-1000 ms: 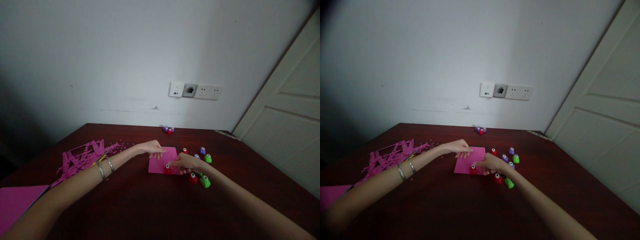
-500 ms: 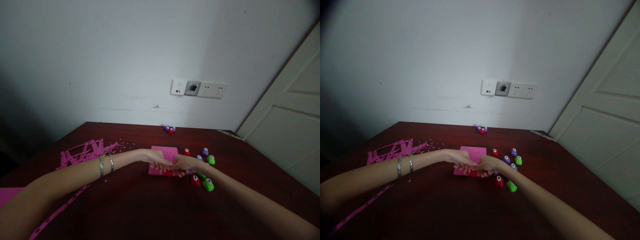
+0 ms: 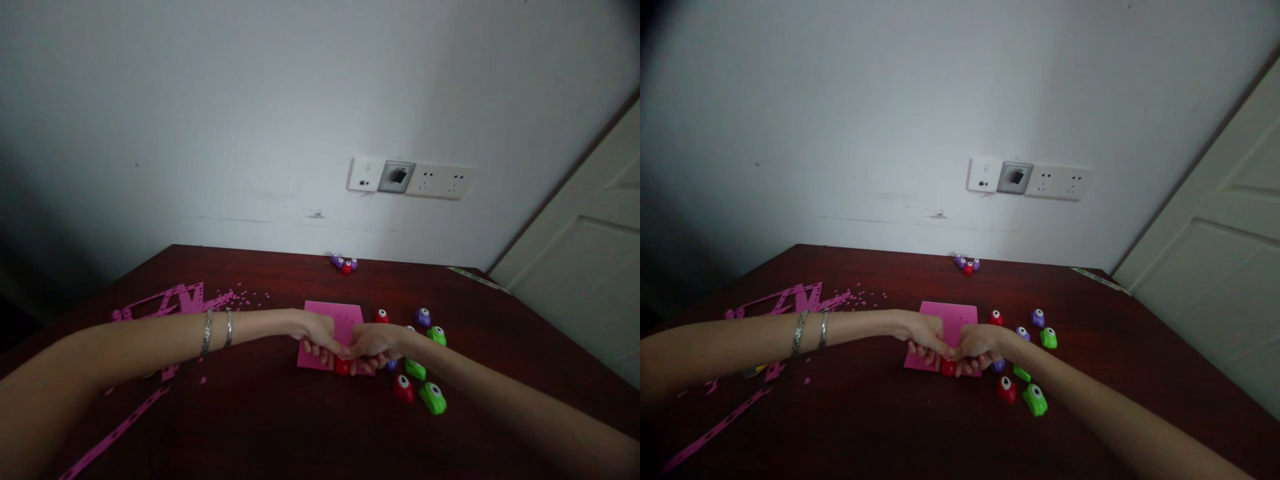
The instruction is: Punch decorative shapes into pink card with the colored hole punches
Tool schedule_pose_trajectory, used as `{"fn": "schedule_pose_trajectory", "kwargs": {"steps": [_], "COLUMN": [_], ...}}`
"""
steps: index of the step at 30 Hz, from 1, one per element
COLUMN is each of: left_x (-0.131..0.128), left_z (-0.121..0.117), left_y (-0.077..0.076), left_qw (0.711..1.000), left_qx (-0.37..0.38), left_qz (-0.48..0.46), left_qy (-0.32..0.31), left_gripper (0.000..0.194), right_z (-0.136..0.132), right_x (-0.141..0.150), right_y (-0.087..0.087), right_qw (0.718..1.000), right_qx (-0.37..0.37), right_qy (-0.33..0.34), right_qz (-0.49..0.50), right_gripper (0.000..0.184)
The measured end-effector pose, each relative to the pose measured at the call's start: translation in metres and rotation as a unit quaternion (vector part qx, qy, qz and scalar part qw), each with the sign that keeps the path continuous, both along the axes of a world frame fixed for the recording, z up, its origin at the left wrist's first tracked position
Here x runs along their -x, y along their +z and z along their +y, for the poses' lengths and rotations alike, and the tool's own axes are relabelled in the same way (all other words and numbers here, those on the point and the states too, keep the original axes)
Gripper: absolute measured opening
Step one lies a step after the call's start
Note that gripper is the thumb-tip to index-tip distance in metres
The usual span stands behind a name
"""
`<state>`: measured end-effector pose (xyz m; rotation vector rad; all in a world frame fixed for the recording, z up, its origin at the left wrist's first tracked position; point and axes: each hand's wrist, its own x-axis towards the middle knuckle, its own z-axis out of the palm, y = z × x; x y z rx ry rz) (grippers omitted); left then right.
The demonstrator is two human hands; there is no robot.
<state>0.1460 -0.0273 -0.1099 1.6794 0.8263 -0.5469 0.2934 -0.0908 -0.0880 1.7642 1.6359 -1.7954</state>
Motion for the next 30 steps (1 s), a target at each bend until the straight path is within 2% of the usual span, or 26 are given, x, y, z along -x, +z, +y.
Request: {"fn": "schedule_pose_trajectory", "kwargs": {"steps": [5, 12, 19, 23, 26, 30], "left_x": [0.003, 0.003, 0.001, 0.001, 0.001, 0.001], "left_z": [-0.007, -0.006, -0.005, 0.000, 0.010, 0.026], "left_y": [0.002, -0.003, 0.000, 0.004, 0.009, 0.011], "left_qw": [1.000, 0.998, 0.999, 0.992, 0.977, 0.942], "left_qx": [-0.007, -0.040, -0.038, -0.115, -0.192, -0.279], "left_qz": [-0.026, -0.046, -0.022, -0.035, -0.067, -0.187], "left_qy": [0.017, 0.013, 0.001, -0.045, -0.069, -0.032], "left_gripper": [0.050, 0.050, 0.052, 0.051, 0.040, 0.017], "right_z": [0.005, 0.004, -0.001, -0.009, -0.015, -0.022], "right_x": [-0.003, -0.005, -0.001, 0.003, 0.004, 0.005], "right_y": [-0.005, -0.011, -0.005, 0.001, 0.003, 0.002], "right_qw": [1.000, 1.000, 0.998, 0.995, 0.992, 0.981], "right_qx": [0.011, -0.014, -0.060, -0.091, -0.119, -0.180], "right_qy": [0.020, 0.020, 0.031, 0.040, 0.044, 0.055], "right_qz": [0.011, 0.019, 0.003, -0.019, -0.028, -0.035], "right_gripper": [0.027, 0.029, 0.031, 0.034, 0.039, 0.046]}}
